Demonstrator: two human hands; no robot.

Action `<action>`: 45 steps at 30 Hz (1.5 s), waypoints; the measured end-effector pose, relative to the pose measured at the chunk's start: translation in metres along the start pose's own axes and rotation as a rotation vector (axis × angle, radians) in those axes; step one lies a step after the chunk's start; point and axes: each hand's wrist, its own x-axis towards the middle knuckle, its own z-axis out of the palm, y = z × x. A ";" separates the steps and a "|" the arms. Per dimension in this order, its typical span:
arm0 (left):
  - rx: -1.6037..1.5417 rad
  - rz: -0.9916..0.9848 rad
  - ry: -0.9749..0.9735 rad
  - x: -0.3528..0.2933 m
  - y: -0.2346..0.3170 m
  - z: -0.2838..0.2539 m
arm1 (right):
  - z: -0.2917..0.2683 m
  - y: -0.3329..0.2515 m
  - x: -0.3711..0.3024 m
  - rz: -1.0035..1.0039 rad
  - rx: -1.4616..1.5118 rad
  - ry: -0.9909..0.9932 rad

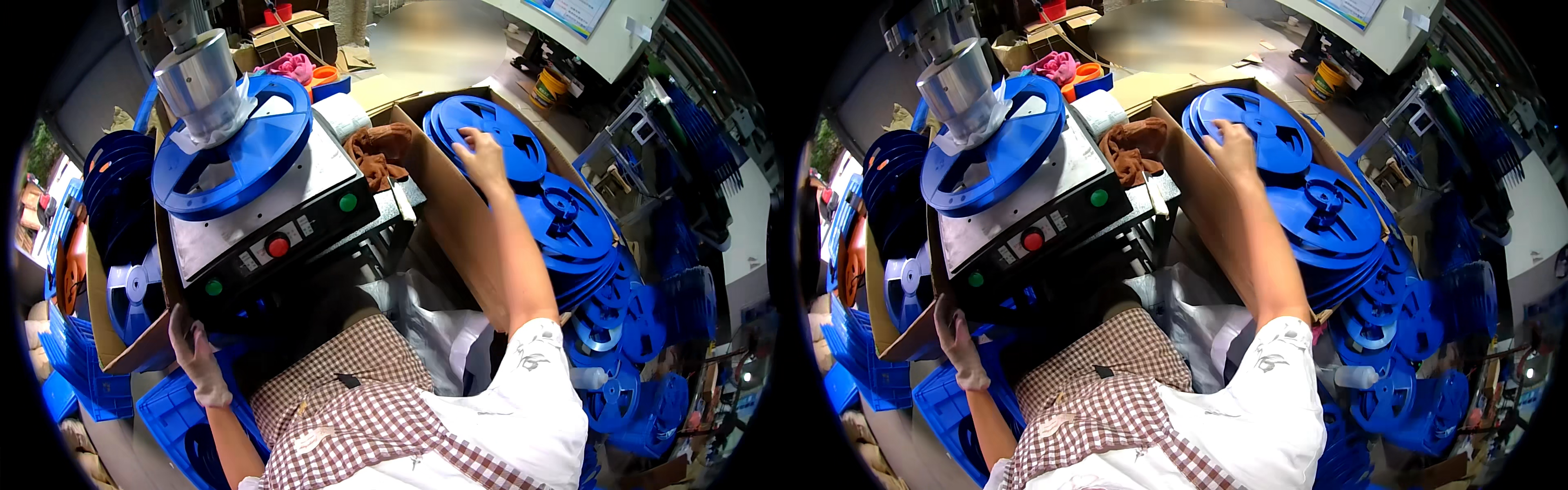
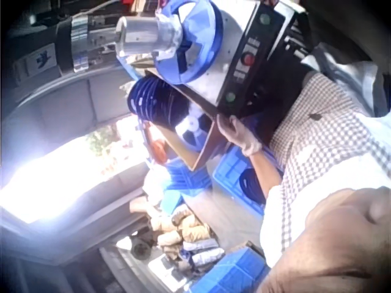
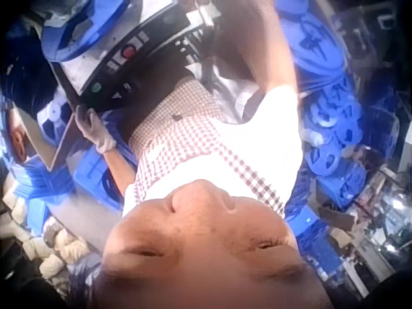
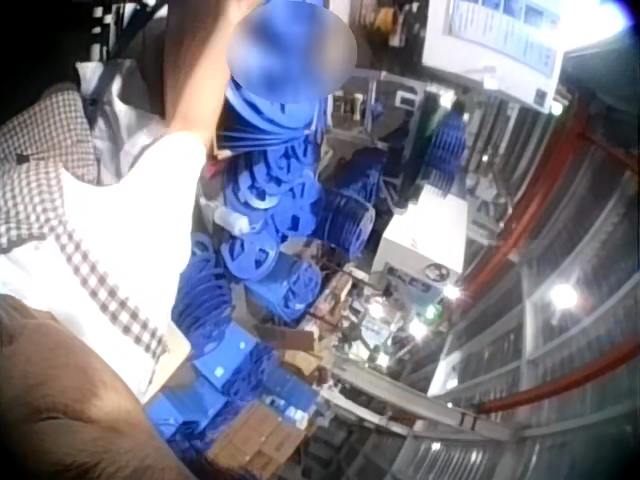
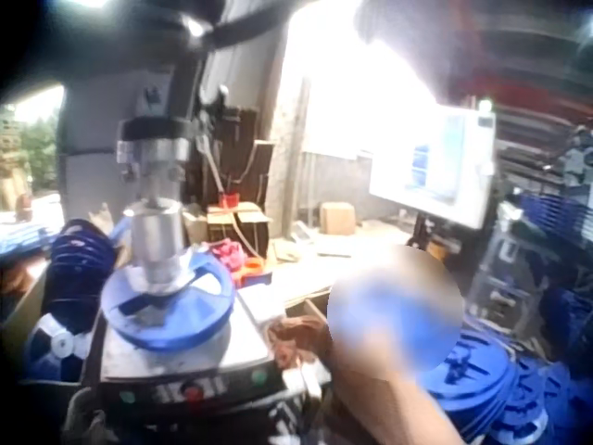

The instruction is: The person repeatedly picks up blue plastic reels from a blue crate, places them onto a machine, and then removes them to place them into a cardboard box. This process is repeated continuously throughout the video.

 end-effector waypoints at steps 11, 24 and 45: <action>0.334 0.049 -0.028 -0.051 0.083 0.028 | -0.020 0.163 0.046 0.675 -0.493 -0.162; -0.745 -0.301 -0.625 -0.025 0.165 0.171 | -0.103 -0.126 -0.084 -0.637 0.063 -0.115; 1.065 0.737 -0.284 0.131 0.131 0.137 | -0.036 -0.102 -0.224 0.246 2.418 -0.383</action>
